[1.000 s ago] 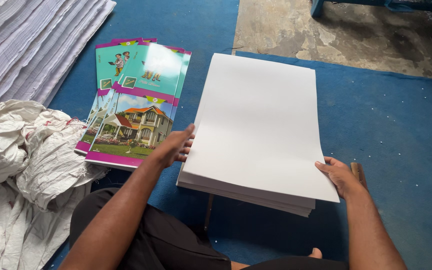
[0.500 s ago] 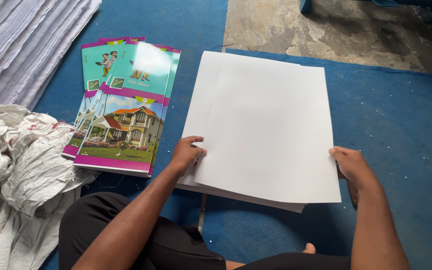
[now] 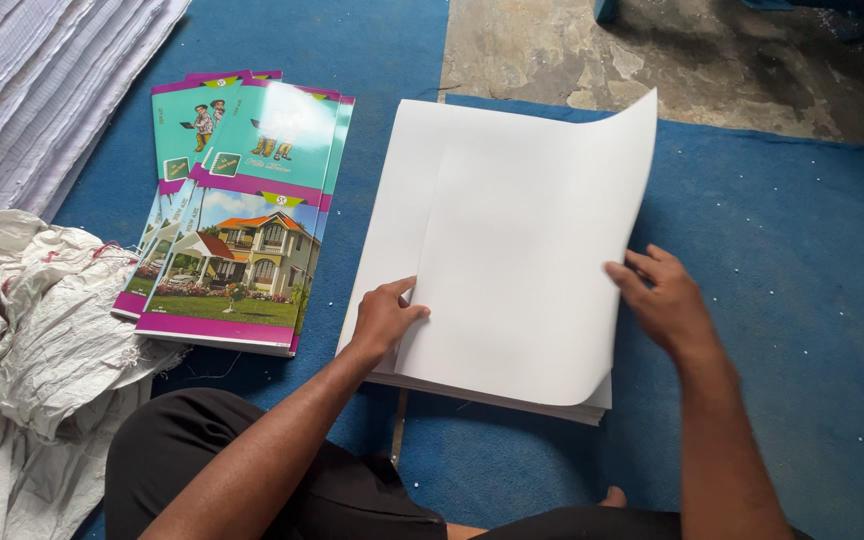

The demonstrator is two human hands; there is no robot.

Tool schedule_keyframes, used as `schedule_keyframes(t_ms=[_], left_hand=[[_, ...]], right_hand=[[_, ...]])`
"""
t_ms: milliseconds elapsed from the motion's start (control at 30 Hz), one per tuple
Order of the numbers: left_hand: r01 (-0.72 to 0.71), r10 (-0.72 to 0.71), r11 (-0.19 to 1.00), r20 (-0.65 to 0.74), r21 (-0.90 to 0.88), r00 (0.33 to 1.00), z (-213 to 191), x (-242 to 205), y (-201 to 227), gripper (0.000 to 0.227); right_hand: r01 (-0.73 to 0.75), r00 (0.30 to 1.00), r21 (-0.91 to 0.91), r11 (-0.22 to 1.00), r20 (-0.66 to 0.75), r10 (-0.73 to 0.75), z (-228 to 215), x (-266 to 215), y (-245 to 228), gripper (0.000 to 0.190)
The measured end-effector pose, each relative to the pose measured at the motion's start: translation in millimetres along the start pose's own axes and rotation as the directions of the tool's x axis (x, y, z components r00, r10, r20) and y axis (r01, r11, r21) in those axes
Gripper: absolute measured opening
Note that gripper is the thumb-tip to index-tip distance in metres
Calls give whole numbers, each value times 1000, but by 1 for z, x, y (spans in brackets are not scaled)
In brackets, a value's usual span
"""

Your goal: The person inserts printed covers into blank book blocks and presses the spine crease with a wooden tool. They repeat this process for multiple books, stacking the finished units to the left.

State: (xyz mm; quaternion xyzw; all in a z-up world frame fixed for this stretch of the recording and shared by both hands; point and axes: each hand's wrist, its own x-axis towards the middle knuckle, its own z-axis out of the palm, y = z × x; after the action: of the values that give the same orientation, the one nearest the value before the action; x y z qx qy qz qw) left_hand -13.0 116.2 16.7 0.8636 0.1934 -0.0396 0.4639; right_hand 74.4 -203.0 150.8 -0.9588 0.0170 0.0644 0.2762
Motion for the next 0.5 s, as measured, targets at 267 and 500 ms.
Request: schedule_keyframes(t_ms=[267, 500], left_hand=[[-106, 107, 944, 15, 311, 994, 1, -4, 6, 72], [-237, 244, 939, 2, 249, 970, 14, 13, -6, 48]], right_hand=[[241, 969, -55, 969, -45, -244, 55, -10, -30, 87], [402, 911, -175, 899, -19, -411, 89, -9, -27, 70]])
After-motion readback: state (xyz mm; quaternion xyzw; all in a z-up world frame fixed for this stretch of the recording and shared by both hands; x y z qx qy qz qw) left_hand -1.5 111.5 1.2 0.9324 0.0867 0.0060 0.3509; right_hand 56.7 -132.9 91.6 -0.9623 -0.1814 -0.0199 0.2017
